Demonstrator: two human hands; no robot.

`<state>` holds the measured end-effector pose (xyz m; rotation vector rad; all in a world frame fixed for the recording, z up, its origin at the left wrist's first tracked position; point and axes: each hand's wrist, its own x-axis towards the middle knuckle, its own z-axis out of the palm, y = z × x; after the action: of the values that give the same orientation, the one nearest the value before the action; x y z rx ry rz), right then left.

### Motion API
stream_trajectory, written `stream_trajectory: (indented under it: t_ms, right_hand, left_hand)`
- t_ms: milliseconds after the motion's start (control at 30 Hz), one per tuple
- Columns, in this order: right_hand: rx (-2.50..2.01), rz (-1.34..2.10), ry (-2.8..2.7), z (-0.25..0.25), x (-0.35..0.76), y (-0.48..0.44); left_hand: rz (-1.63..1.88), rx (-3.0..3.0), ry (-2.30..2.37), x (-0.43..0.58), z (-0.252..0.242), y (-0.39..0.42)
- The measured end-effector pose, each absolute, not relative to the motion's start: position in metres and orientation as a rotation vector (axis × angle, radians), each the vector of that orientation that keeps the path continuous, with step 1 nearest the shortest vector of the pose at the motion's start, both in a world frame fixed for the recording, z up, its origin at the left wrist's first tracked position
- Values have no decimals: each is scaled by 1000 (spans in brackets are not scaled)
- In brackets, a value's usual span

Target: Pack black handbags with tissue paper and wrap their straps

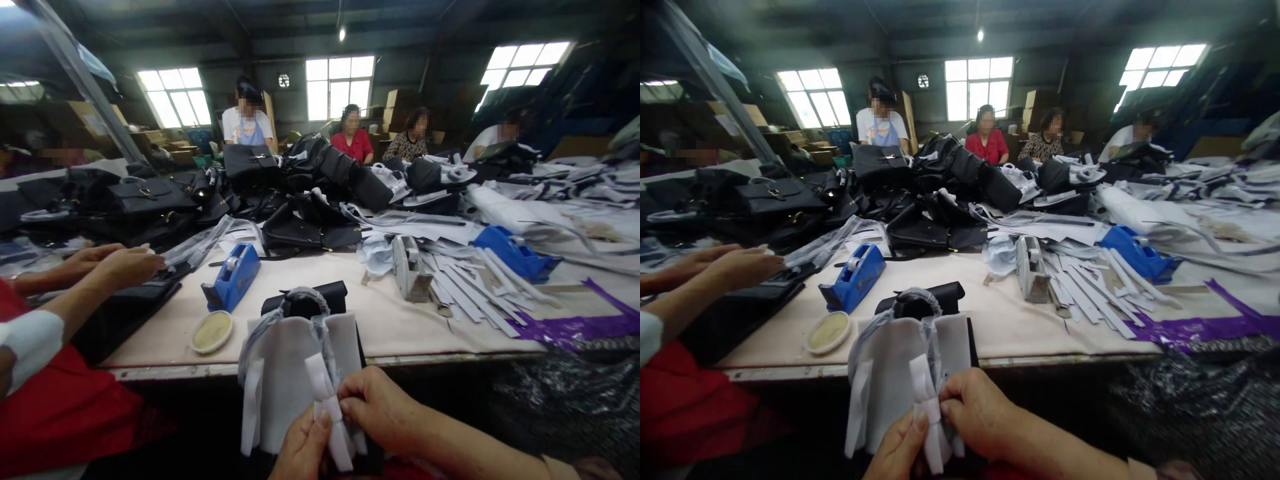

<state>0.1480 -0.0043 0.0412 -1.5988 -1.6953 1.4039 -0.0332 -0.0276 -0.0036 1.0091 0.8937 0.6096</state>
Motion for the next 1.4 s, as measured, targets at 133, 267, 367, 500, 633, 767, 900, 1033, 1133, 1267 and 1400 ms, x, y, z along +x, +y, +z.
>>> stream_trajectory:
  t_ms: [133, 267, 367, 500, 633, 767, 900, 1033, 1133, 1267, 1400]
  right_hand:
    - [-1563, 1366, -1678, 41, 145, -7]
    - [-1586, 1354, -1688, 44, 143, -5]
    - [-1634, 1323, -1746, 41, 141, -1]
    - [-1654, 1171, -1758, 31, 145, 0]
    - [-1495, 1500, -1476, 32, 153, -9]
    - [-1373, 1678, -1212, 38, 150, -20]
    - [-1225, 1811, -856, 27, 145, -25]
    - [-1028, 1880, -760, 17, 151, -27]
    - [-958, 1922, -652, 19, 154, -27]
    - [-928, 1925, -549, 26, 149, -27]
    - [-941, 1907, -570, 22, 144, -29]
  left_hand:
    - [580, 1021, 936, -36, -6, -28]
    - [547, 1057, 992, -34, -2, -28]
    - [546, 1028, 999, -30, 2, -28]
    - [593, 1031, 967, -27, 2, -27]
    - [638, 1225, 1001, -24, 1, -24]
    - [628, 1587, 1036, -20, 8, -24]
    - [548, 1650, 1002, -24, 28, -20]
    - [675, 1419, 1090, -32, 34, -12]
    - [717, 1083, 1130, -30, 23, -8]
    - [791, 990, 1137, -23, 12, -10]
    - [931, 1234, 1297, -24, 22, -10]
